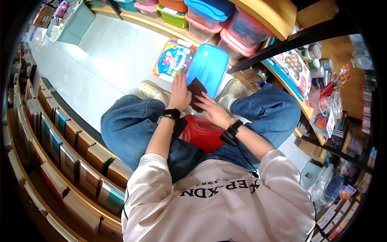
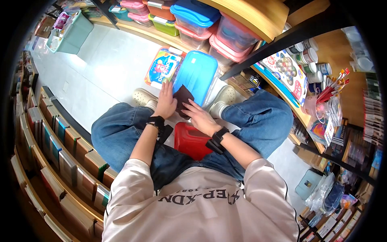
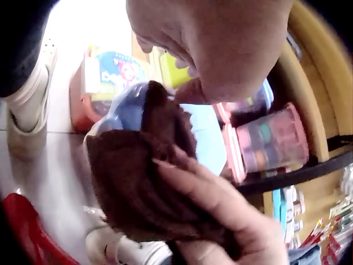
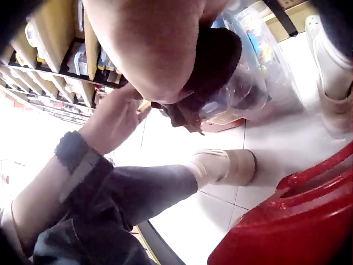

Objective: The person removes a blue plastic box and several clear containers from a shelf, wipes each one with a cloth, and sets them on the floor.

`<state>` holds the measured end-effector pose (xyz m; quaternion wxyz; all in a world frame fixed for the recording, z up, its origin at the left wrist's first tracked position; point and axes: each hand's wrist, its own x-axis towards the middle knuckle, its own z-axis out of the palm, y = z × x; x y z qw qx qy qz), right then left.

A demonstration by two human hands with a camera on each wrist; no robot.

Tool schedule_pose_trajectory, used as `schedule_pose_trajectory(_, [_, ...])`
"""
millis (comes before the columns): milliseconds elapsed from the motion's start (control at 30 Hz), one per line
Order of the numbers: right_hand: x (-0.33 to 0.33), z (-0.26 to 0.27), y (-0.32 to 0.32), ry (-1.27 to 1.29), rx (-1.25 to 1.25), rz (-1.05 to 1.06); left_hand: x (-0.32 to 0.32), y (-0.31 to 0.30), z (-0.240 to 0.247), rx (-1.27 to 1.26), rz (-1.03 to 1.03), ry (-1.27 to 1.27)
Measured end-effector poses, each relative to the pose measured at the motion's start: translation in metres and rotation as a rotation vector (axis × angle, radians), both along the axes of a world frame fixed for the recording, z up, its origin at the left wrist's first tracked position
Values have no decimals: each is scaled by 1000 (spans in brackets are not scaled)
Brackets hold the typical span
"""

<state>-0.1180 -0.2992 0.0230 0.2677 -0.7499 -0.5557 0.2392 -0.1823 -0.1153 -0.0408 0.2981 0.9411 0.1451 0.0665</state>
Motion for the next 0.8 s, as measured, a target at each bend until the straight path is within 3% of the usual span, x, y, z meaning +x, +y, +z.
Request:
schedule_pose_trajectory(67, [5, 3, -9, 50, -65, -29, 0, -15, -19, -150, 101, -25])
schedule_pose_trajectory(200, [32, -5, -26, -41, -16, -167, 0, -23, -12, -202, 150, 60])
schedule_pose_trajectory(267, [58, -3, -25, 134, -45, -470, 5, -19, -18, -232, 182, 58])
schedule_pose_trajectory(333, [91, -15, -23, 152, 27, -715, 7, -14, -9, -453, 204, 68])
schedule_pose_trajectory(400, [112, -10, -10, 132, 173, -869, 7, -10, 2, -370, 156, 100])
schedule_pose_trajectory(467, [120, -1, 17, -12, 355, -794, 7, -10, 5, -288, 107, 132])
schedule_pose_trajectory(533, [119, -1, 47, -165, 385, -635, 7, -11, 3, -194, 125, 40])
schedule_pose_trajectory(667, [101, -21, 105, -292, 214, -375, 8, -12, 0, -143, 117, -19])
schedule_pose_trajectory(733, [110, -42, 115, -262, 187, -337, 7, -12, 4, -221, 124, 87])
schedule_pose_trajectory(800, [119, -50, 120, -468, 19, -296, 8, -11, 6, -243, 129, 132])
